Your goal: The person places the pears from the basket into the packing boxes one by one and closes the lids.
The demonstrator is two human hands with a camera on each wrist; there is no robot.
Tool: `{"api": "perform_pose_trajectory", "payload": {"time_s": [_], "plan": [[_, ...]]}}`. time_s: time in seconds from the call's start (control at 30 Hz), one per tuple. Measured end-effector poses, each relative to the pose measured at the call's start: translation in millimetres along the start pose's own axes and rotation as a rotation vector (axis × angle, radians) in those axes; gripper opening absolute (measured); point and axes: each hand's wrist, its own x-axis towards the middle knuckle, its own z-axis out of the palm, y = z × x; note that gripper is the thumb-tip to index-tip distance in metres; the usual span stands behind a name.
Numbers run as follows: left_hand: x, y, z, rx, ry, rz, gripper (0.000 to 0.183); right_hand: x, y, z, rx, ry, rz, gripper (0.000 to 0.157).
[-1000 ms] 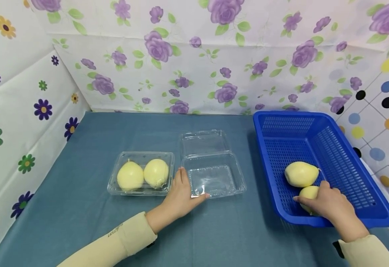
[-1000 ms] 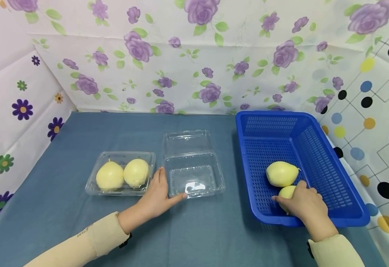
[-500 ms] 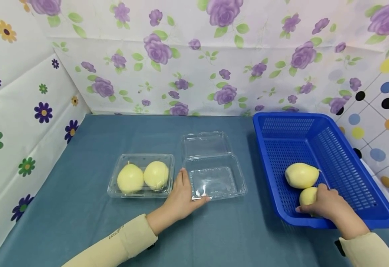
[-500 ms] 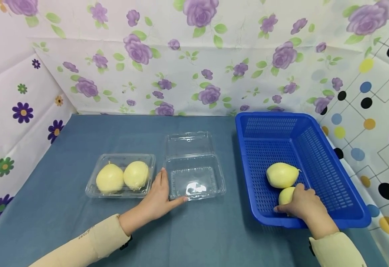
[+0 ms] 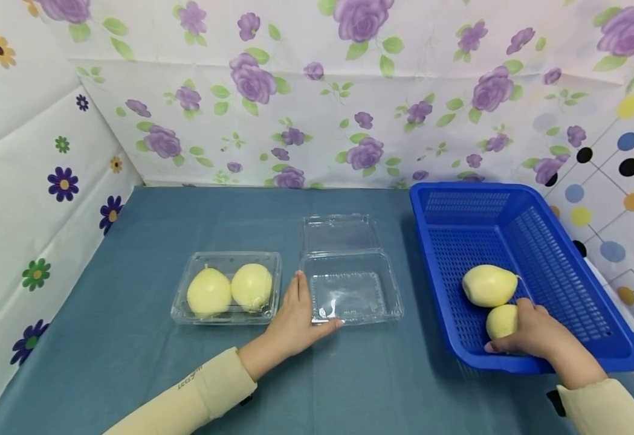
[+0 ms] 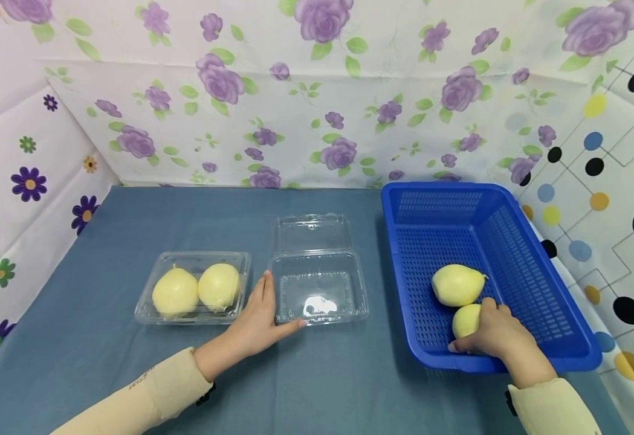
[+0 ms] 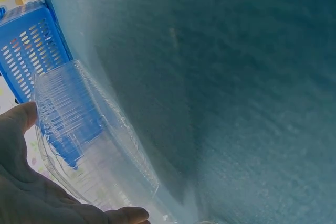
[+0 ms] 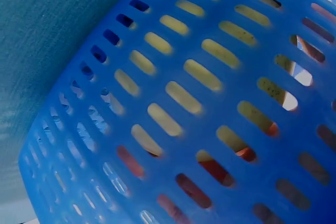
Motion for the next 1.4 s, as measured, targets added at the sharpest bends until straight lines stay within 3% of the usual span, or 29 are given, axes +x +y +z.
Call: {"api": "perform_pose_trajectory", "payload": {"time_s": [0.67,1.03,1.4], "plan": [[3.9,1.6,-6.9,0.03,-0.02,0.028,0.114,-2,-5,-0.9,-0.009,0.051,0.022,0.107],[0.9,-1.8,-3.7,0.027,-0.032,0.03,0.113,-3,-6,2.4,-0.023,0.067,0.046,0.106],[2.3,-1.0,-4.4,0.01,-0.057,0.012,0.114,-11,-9,-0.6,-0.034,0.136,0.055,0.108]]}}
